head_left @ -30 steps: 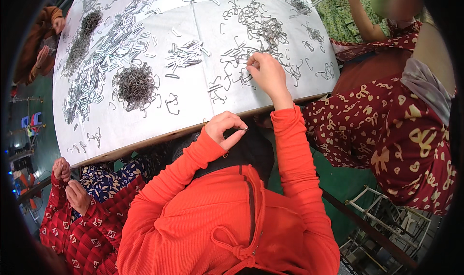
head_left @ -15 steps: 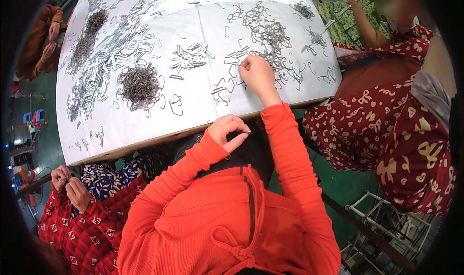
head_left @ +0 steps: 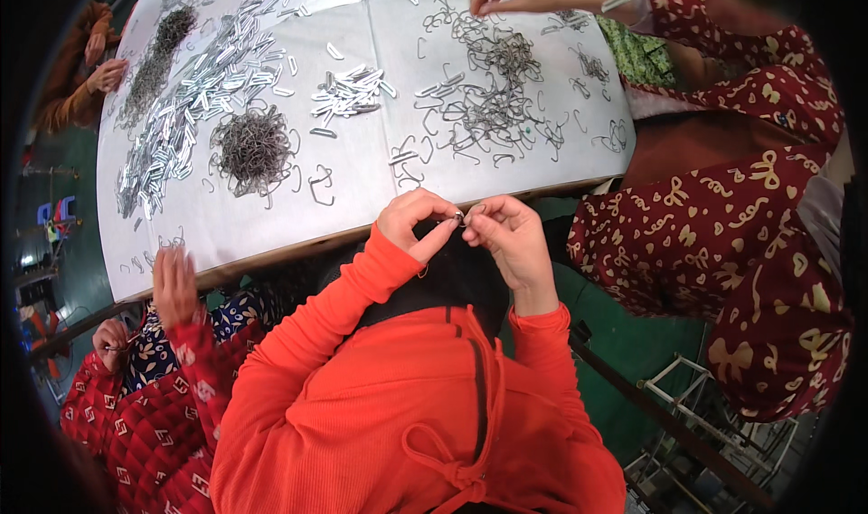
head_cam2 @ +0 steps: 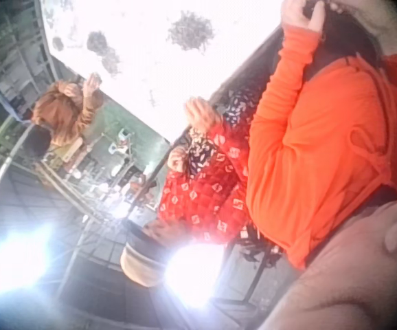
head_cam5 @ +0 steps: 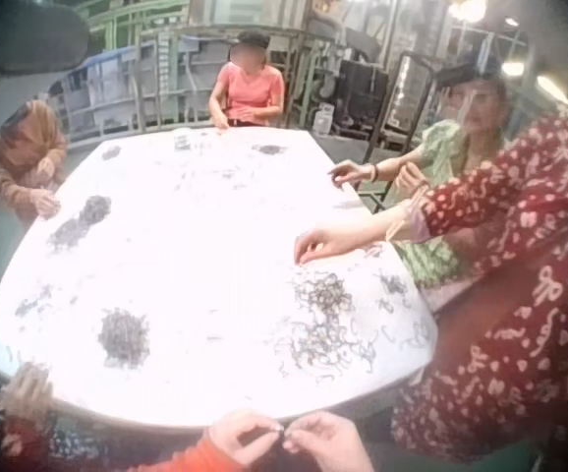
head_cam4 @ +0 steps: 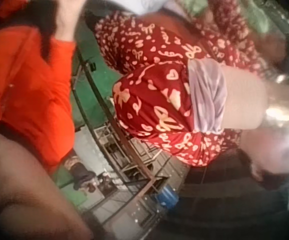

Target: The person sits at a table and assembles small metal hooks by hand. They pick up individual hook pieces and a small metal pin, insert the pin into the hook, and bend it to secure the connection. The finished hooks are periodically hung on a nearby metal rack.

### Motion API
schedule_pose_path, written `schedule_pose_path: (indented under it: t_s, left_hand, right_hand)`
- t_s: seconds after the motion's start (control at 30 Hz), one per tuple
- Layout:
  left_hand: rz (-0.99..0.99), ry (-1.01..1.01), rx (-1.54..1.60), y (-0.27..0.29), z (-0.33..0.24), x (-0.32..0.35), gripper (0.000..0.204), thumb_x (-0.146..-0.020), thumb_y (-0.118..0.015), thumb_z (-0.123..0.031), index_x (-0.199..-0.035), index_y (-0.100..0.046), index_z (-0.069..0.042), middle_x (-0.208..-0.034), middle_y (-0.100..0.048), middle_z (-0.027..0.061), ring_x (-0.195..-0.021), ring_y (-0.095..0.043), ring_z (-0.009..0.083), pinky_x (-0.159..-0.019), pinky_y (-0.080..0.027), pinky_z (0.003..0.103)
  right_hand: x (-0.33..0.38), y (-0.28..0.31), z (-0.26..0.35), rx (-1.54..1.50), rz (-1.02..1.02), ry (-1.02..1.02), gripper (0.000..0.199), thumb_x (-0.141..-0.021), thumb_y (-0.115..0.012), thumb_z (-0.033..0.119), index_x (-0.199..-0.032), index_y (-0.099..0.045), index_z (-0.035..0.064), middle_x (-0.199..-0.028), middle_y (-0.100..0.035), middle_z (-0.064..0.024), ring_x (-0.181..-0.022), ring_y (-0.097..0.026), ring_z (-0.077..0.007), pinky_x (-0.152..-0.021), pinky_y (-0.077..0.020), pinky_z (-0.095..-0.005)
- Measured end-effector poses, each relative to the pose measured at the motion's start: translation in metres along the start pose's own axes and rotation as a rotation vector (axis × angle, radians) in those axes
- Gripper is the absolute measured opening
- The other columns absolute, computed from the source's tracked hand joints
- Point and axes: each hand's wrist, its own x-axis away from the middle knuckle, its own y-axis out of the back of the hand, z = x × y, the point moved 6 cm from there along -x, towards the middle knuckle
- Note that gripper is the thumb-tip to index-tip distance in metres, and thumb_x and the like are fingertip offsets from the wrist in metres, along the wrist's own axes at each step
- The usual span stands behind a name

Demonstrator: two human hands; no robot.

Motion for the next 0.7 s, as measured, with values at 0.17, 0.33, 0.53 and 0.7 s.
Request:
schedule_pose_path:
  t_s: [0.17, 0.33, 0.53, 0.7]
  left_hand:
    - [0.01, -0.029, -0.047, -0.001, -0.004, -0.001, 0.008, -0.075, -0.068, -0.005, -0.083, -0.066, -0.003, -0.079, -0.064, 0.0067, -0.072, -0.059, 0.0209, -0.063, -0.047, 0.03]
    - [0.022, -0.087, -0.118, -0.001, -0.009, 0.002, 0.009, -0.075, -0.069, -0.009, -0.082, -0.065, -0.006, -0.079, -0.063, 0.006, -0.072, -0.058, 0.0229, -0.066, -0.044, 0.033]
    - [0.188, -0.263, -0.43, 0.013, -0.009, -0.02, 0.012, -0.073, -0.07, -0.013, -0.084, -0.066, -0.009, -0.079, -0.062, 0.0065, -0.074, -0.058, 0.0269, -0.07, -0.044, 0.037]
    - [0.08, -0.135, -0.854, 0.057, 0.036, -0.055, 0.013, -0.075, -0.07, -0.017, -0.084, -0.067, -0.008, -0.082, -0.062, 0.0079, -0.079, -0.058, 0.0274, -0.069, -0.047, 0.038]
  right_hand:
    - [0.003, 0.008, -0.018, -0.11, -0.026, 0.002, 0.008, -0.086, -0.065, 0.004, -0.091, -0.06, 0.0008, -0.076, -0.057, -0.0012, -0.064, -0.051, -0.0084, -0.059, -0.0419, -0.0212]
    - [0.001, 0.009, -0.018, -0.082, -0.04, 0.066, 0.007, -0.086, -0.064, 0.003, -0.09, -0.059, 0.001, -0.081, -0.057, -0.0019, -0.07, -0.051, -0.0093, -0.064, -0.0426, -0.0225]
    - [0.02, -0.017, 0.0, 0.268, -0.036, 0.547, 0.011, -0.084, -0.061, -0.008, -0.091, -0.056, 0.0003, -0.102, -0.054, -0.0079, -0.093, -0.057, -0.015, -0.084, -0.0472, -0.0283]
    - [0.023, -0.017, -0.01, 0.317, -0.045, 0.551, 0.014, -0.083, -0.058, -0.012, -0.092, -0.055, -0.0006, -0.103, -0.052, -0.0088, -0.096, -0.059, -0.017, -0.087, -0.0485, -0.0285]
